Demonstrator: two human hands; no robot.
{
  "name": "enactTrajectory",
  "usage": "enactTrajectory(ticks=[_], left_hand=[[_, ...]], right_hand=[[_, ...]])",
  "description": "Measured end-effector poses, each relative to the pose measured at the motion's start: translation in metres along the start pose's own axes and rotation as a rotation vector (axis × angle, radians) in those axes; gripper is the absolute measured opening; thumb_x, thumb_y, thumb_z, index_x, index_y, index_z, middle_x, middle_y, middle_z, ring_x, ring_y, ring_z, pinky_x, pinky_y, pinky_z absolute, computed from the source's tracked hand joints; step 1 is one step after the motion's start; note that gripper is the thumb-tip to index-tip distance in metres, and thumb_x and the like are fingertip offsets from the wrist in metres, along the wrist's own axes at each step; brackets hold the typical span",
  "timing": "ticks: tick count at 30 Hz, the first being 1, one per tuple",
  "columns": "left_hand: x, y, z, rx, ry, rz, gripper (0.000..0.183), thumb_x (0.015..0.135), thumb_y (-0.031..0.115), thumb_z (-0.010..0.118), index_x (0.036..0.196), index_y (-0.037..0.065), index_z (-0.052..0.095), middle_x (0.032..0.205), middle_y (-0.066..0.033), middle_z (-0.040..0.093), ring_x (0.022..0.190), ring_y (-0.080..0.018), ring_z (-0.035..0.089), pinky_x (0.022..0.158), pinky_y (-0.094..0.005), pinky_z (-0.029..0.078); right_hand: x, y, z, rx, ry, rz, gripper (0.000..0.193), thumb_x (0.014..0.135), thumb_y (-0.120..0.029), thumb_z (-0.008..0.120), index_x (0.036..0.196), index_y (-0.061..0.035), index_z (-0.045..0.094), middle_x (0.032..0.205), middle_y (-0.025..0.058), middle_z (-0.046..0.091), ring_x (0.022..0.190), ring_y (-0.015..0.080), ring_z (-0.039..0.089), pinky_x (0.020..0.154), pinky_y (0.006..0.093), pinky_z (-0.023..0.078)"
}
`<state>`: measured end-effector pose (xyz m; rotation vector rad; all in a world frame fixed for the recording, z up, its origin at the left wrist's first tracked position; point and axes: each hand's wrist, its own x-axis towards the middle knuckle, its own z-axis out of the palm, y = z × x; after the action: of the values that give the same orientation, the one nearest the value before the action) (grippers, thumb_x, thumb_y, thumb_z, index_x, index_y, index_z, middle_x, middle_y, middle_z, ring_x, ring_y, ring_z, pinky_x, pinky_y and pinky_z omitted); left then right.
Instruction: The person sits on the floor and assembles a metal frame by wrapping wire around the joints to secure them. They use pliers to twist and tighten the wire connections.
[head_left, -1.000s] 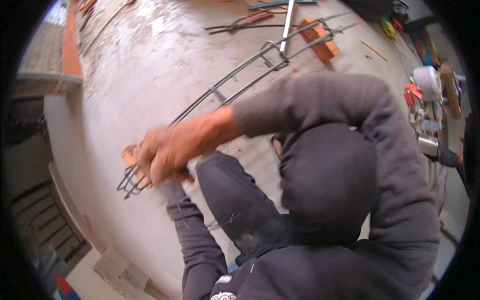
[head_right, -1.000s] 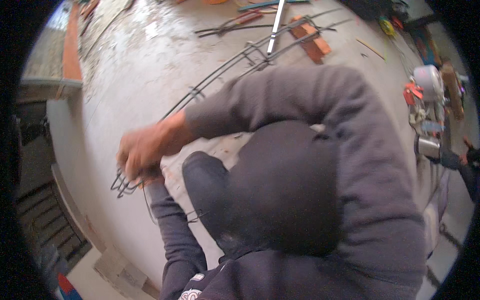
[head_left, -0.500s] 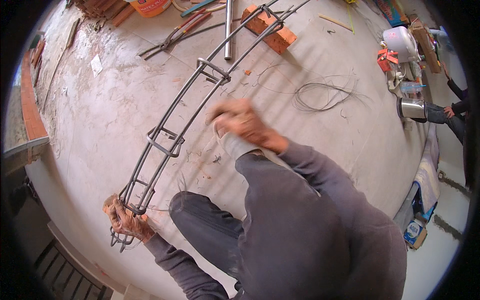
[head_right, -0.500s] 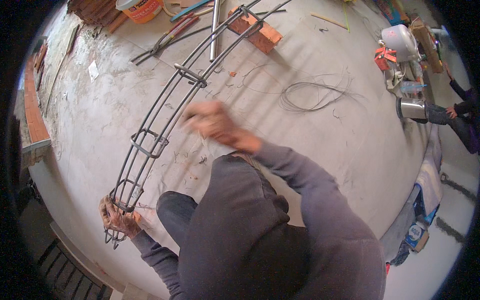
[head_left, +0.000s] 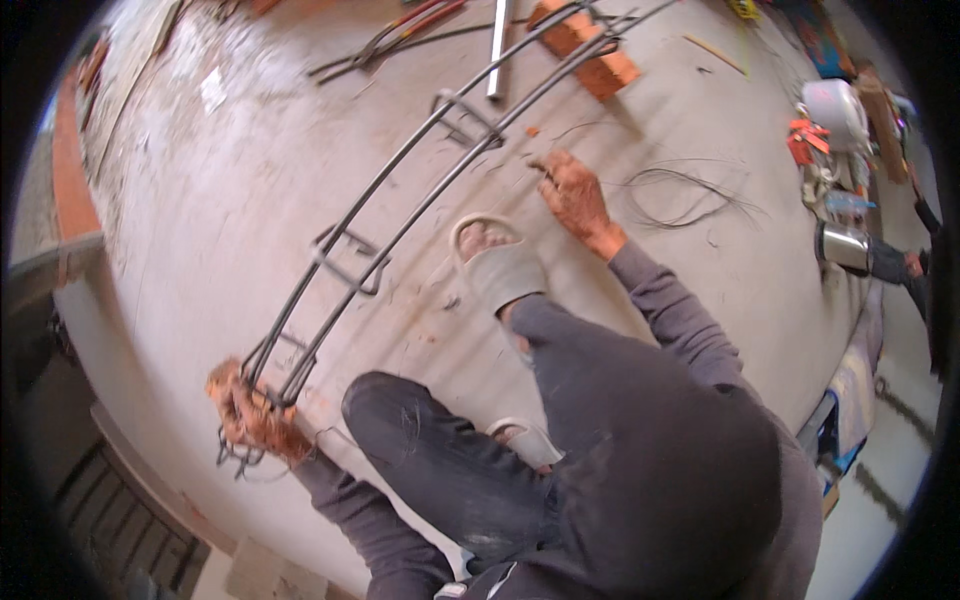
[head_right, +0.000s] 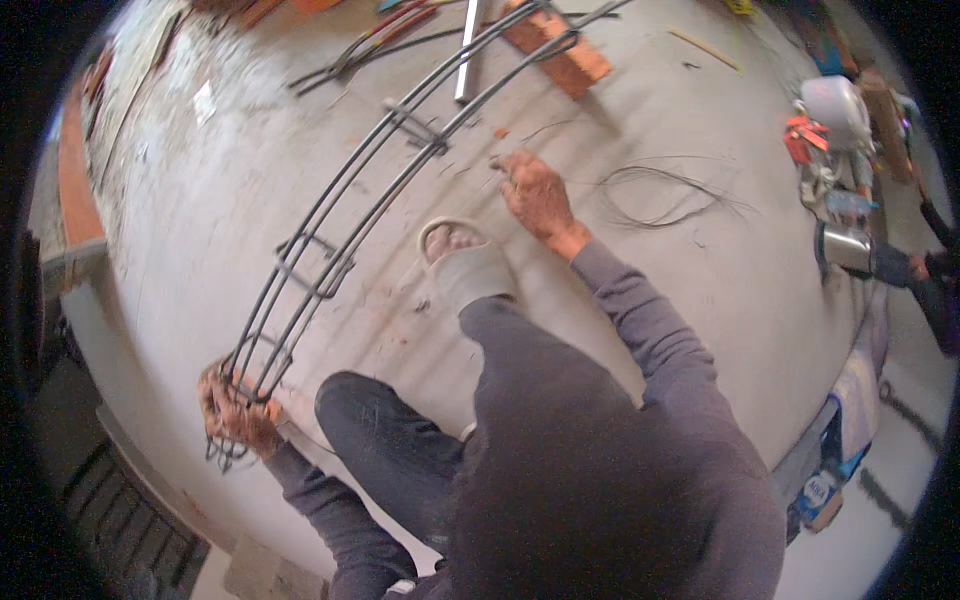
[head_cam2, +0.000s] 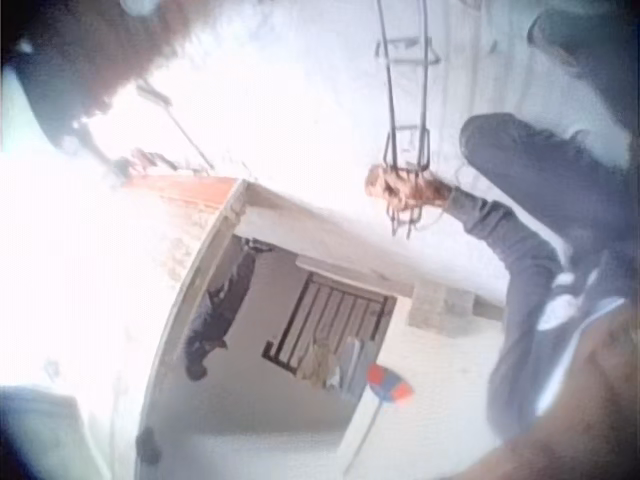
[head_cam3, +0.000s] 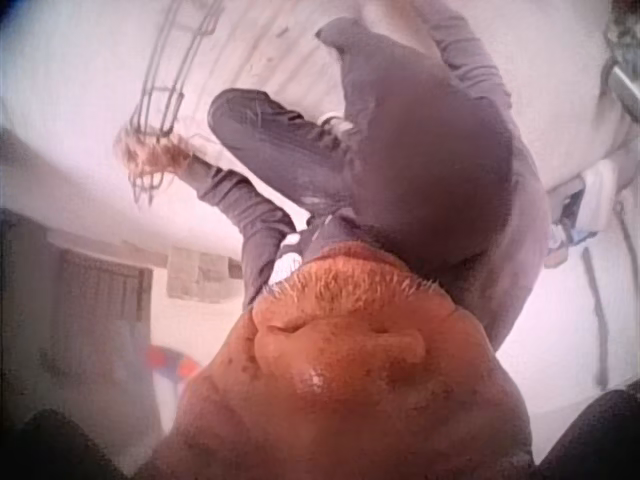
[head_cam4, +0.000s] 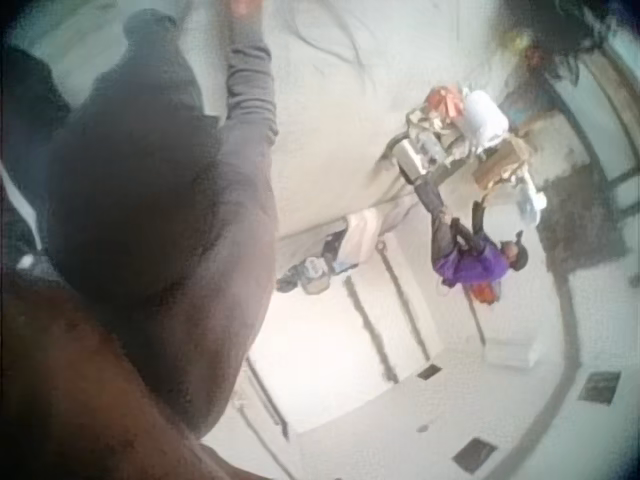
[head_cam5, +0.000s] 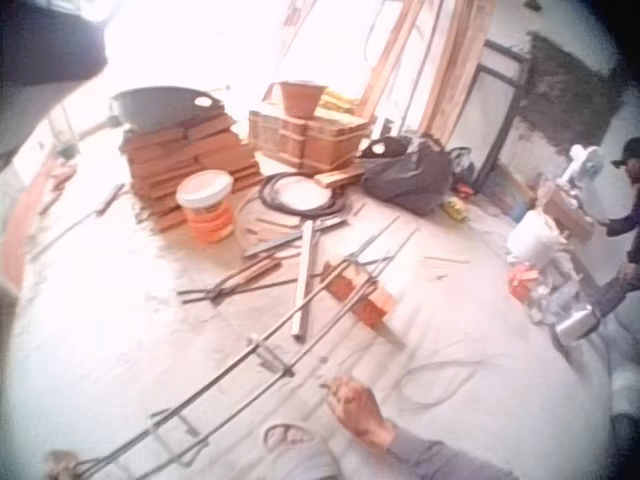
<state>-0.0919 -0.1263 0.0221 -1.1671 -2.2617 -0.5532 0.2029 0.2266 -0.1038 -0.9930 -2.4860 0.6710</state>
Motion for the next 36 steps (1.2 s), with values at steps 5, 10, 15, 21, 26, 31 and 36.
enactTrajectory(ticks=[5,10,15,21,26,31,36], left_hand=[[-0.011,0.003,0.001,-0.692,0.165,-0.827,0.019,0.096,0.008,0.06,0.079,0.001,0.061,0.075,0.0018,0.054,0.064,-0.006,0.045,0.057,-0.0202,0.037],[-0.003,0.012,0.003,-0.753,0.199,-0.783,0.024,0.095,0.006,0.06,0.072,0.001,0.053,0.071,0.0028,0.047,0.066,-0.0067,0.04,0.06,-0.0213,0.033],[-0.005,0.007,0.003,-0.714,0.207,-0.776,0.023,0.092,0.003,0.063,0.072,0.002,0.052,0.071,0.0005,0.048,0.068,-0.0088,0.042,0.065,-0.0232,0.038],[-0.017,-0.006,0.005,-0.641,0.158,-0.838,0.022,0.091,0.004,0.064,0.072,0.003,0.054,0.071,-0.0006,0.049,0.069,-0.0101,0.046,0.067,-0.0254,0.042],[-0.017,-0.006,0.003,-0.525,0.149,-0.835,0.021,0.09,0.004,0.065,0.071,0.001,0.055,0.07,-0.0019,0.048,0.071,-0.0128,0.045,0.066,-0.0289,0.04],[-0.016,-0.005,0.004,-0.518,0.159,-0.851,0.02,0.089,0.004,0.065,0.071,0.0,0.056,0.071,-0.0031,0.049,0.071,-0.0152,0.045,0.065,-0.0316,0.038],[-0.015,-0.004,0.006,-0.499,0.124,-0.795,0.019,0.093,0.003,0.06,0.075,0.002,0.054,0.075,0.0007,0.05,0.071,-0.0083,0.044,0.067,-0.023,0.038]], right_hand=[[0.015,-0.054,0.014,0.224,-0.291,-0.263,0.021,0.076,-0.01,0.067,0.096,-0.006,0.065,0.094,0.0096,0.061,0.095,0.0308,0.061,0.081,0.0402,0.053],[-0.007,-0.078,0.035,0.177,-0.365,-0.531,0.022,0.072,-0.01,0.069,0.094,-0.0078,0.065,0.094,0.0068,0.062,0.093,0.0279,0.061,0.079,0.0384,0.053],[-0.014,-0.082,0.012,0.289,-0.179,-0.444,0.023,0.069,-0.004,0.071,0.091,-0.0091,0.066,0.088,0.0077,0.065,0.087,0.0274,0.065,0.072,0.0365,0.054],[0.113,-0.133,-0.088,0.148,0.302,-0.657,0.011,0.08,0.0,0.067,0.09,-0.0057,0.065,0.076,0.0112,0.061,0.067,0.028,0.062,0.058,0.0392,0.048],[0.277,-0.11,-0.057,-0.371,-0.118,-0.778,0.012,0.083,-0.007,0.062,0.095,-0.0066,0.063,0.088,0.0133,0.066,0.088,0.0336,0.066,0.073,0.0447,0.052],[0.361,-0.105,-0.052,-0.908,-0.661,-0.699,0.019,0.081,-0.01,0.06,0.098,-0.0057,0.064,0.092,0.0154,0.067,0.094,0.0332,0.066,0.08,0.0452,0.052],[0.369,-0.04,0.02,-0.761,-0.587,-0.799,0.034,0.084,-0.016,0.059,0.116,-0.006,0.061,0.113,0.0166,0.064,0.107,0.0305,0.063,0.09,0.0429,0.051]])
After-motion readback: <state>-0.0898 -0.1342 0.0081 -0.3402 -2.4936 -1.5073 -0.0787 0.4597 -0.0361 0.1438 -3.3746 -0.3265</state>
